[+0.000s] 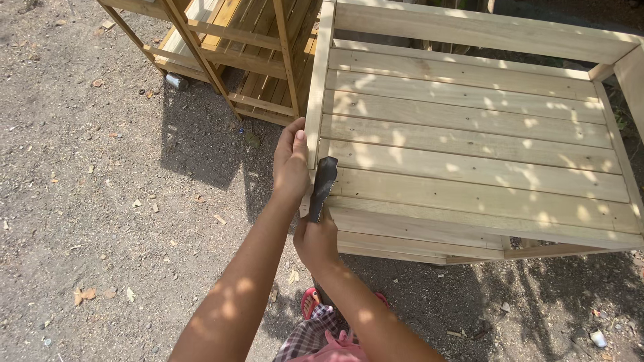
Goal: The person sands a small wooden table/shelf frame outdoors using sheets of sandpaper, rubbing the top rails, edges, and slats of the furniture piece, repositioning around it to sand different sides and surfaces.
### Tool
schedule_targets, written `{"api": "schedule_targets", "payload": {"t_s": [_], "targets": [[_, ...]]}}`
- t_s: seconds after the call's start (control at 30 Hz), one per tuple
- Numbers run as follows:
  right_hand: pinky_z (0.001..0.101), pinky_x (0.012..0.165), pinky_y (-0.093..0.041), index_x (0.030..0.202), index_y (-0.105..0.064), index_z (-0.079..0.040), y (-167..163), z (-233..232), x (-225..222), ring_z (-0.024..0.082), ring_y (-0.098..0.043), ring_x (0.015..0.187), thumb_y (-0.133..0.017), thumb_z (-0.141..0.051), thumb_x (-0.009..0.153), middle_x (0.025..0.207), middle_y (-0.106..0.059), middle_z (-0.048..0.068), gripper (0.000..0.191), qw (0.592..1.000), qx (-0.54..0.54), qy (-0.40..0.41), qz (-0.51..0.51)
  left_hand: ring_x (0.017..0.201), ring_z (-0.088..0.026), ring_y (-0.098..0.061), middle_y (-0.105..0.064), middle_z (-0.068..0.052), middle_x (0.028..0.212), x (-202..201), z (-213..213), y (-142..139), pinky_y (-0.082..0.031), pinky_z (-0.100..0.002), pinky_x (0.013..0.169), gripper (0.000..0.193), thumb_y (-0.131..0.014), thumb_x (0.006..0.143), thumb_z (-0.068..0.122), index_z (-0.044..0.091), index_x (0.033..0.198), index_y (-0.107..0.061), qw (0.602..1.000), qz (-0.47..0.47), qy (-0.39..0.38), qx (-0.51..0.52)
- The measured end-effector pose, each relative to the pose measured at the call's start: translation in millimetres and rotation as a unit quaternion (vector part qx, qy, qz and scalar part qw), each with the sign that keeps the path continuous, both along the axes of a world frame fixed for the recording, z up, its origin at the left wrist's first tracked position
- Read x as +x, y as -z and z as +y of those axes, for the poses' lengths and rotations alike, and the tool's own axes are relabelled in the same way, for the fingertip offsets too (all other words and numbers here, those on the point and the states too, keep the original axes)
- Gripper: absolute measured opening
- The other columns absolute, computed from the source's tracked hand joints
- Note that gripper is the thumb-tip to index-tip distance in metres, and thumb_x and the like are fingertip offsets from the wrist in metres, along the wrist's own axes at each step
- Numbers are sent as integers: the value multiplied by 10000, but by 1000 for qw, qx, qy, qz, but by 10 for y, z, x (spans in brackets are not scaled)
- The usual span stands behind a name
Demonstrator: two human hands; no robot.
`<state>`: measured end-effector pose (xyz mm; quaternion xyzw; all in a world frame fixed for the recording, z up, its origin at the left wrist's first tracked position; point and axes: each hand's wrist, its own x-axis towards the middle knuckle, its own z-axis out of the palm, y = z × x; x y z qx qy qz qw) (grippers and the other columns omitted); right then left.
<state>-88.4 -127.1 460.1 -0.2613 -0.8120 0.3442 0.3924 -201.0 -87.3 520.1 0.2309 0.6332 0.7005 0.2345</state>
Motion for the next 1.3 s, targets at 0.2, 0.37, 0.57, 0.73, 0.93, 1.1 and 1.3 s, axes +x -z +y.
{"api": "schedule_targets", "payload": {"t_s": [0.2, 0.37, 0.57, 0.73, 0.93, 1.1, 1.3], "targets": [[432, 622, -550, 1139, -676, 42, -328, 112, 145, 374, -739, 669, -551, -9, 933, 761, -700, 238, 246, 983, -178, 34, -8, 1051, -164, -610, -620, -115, 1267, 52, -77, -30, -532, -336, 916, 482, -466, 1038, 225, 29, 1478, -435, 996, -64, 42, 40], [402, 617, -562, 1188, -652, 46, -309, 104, 153, 346, -758, 687, -515, 40, 897, 762, -708, 212, 322, 983, -182, 24, -15, 992, -162, -609, -618, -132, 1197, 277, -290, 49, -519, -293, 864, 714, -542, 983, 299, 53, 1590, -260, 989, -119, 83, 41], [426, 724, -573, 1281, -605, 98, -271, 120, 222, 440, -724, 902, -496, 66, 861, 971, -706, 295, 435, 997, -46, 22, 53, 932, -193, -632, -619, -96, 1203, 250, -330, 129, -519, -319, 817, 750, -472, 929, 349, 130, 1606, -235, 983, -154, 96, -12], [410, 754, -583, 1246, -643, 63, -281, 119, 200, 367, -768, 894, -509, 29, 984, 985, -743, 249, 297, 991, -105, -6, 77, 1104, -158, -599, -604, -99, 1290, 240, -303, 145, -496, -308, 956, 746, -489, 979, 347, 70, 1623, -234, 982, -134, 113, 74], [357, 639, -590, 1267, -647, 8, -423, 711, 664, 239, -759, 699, -531, -19, 990, 987, -764, 224, 303, 978, -194, -49, -56, 1352, -312, -454, -465, -188, 1496, 248, -319, 21, -388, -440, 1108, 784, -438, 953, 417, 136, 1639, -184, 990, -63, 103, -67], [505, 932, -553, 1449, -507, 64, -636, 1507, 1396, 437, -588, 1241, -489, -128, 1003, 1449, -526, 318, 487, 964, 96, 115, -219, 1493, -385, -297, -329, -210, 1618, 281, -323, -20, -263, -525, 1173, 856, -462, 874, 412, 178, 1634, -145, 989, -72, 97, -88], [568, 1199, -267, 1492, -509, -148, 79, 672, 593, 304, -305, 1513, -476, -308, 986, 1608, -404, 99, 532, 924, 161, -10, -347, 1484, -357, -386, -368, -236, 1605, 224, -265, 130, -305, -438, 1206, 840, -482, 881, 307, 74, 1627, -176, 989, -88, 117, 34]]}}
